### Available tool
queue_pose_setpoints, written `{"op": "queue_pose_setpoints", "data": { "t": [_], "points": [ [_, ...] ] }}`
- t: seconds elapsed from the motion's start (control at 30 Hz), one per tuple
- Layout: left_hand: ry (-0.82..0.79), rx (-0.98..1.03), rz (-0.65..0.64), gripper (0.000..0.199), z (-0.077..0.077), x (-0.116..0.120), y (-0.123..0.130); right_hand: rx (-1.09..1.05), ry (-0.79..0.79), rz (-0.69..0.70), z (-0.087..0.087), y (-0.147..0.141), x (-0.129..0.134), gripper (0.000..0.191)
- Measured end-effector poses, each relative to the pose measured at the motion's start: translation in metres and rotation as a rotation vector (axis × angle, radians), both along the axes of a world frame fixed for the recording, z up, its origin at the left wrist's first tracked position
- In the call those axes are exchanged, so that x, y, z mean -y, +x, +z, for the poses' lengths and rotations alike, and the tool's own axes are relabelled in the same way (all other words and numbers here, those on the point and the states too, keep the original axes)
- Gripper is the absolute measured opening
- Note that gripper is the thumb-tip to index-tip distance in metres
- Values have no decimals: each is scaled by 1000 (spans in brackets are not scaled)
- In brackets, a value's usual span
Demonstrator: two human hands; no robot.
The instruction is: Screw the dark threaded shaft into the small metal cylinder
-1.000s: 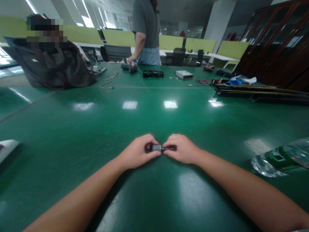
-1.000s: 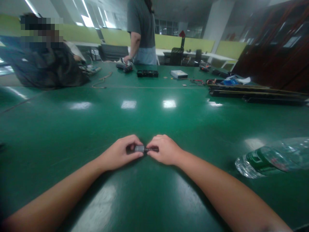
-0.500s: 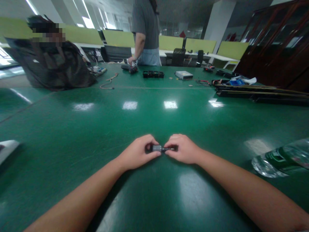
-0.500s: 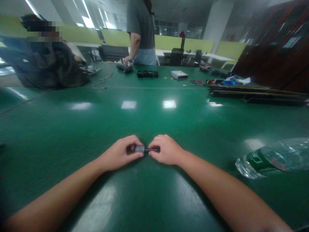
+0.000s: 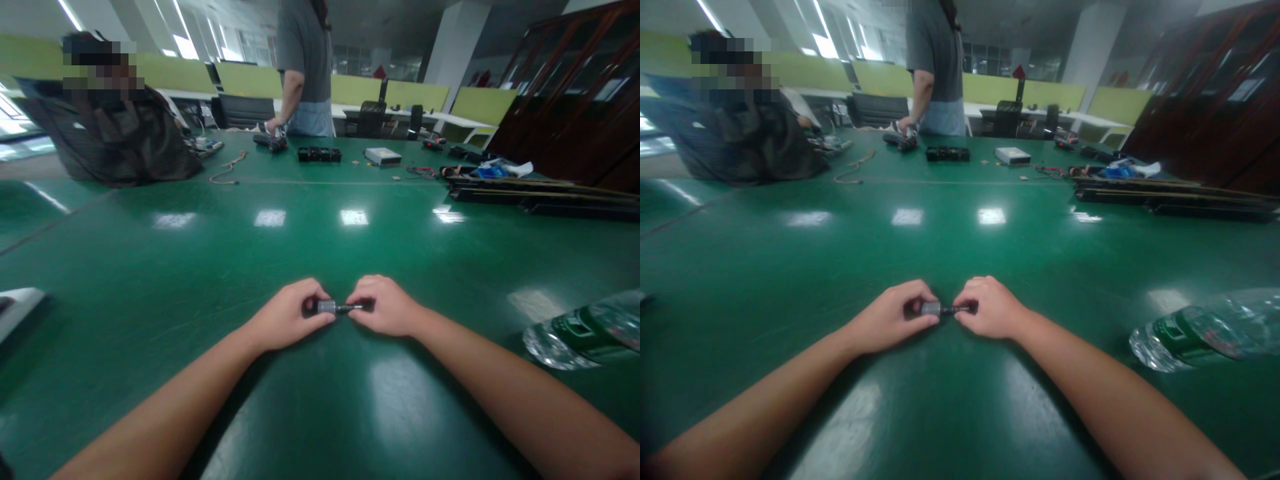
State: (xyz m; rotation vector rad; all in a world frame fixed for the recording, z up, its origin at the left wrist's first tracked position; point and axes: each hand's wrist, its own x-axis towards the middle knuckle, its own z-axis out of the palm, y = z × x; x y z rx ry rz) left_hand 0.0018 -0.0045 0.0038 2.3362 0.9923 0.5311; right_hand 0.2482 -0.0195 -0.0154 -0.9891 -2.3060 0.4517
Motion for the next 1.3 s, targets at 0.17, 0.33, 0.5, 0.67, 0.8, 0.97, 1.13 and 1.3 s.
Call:
{"op": "queue_pose_setpoints", "data": {
  "t": [0.17,0.33,0.5,0.67,0.8,0.97,1.13,1.3],
  "points": [
    [3,-4,3,21,0,1,0,11,-4,-8,2,6,-1,9],
    [-2,1,3,20,-1,1,0,27,-18,-1,4,7,-1,9],
    [-6,4,1,20,0,1,0,57,-35,-8,7,9,-1,9],
    [-5,6,9,20,0,1,-1,87,-53,-23,9,23,-7,8],
    [-10,3,8,20,0,1,-1,60,-111,-51,8,29,-10,7],
    [-20,8,5,20,1,1,-1,43,-82,-8,8,25,-7,8],
    [-9,7,6,19,1,1,0,38,-74,1,7,18,-5,7],
    [-4,5,3,18,1,1,0,-47,-109,74,9,10,2,37]
  ]
}}
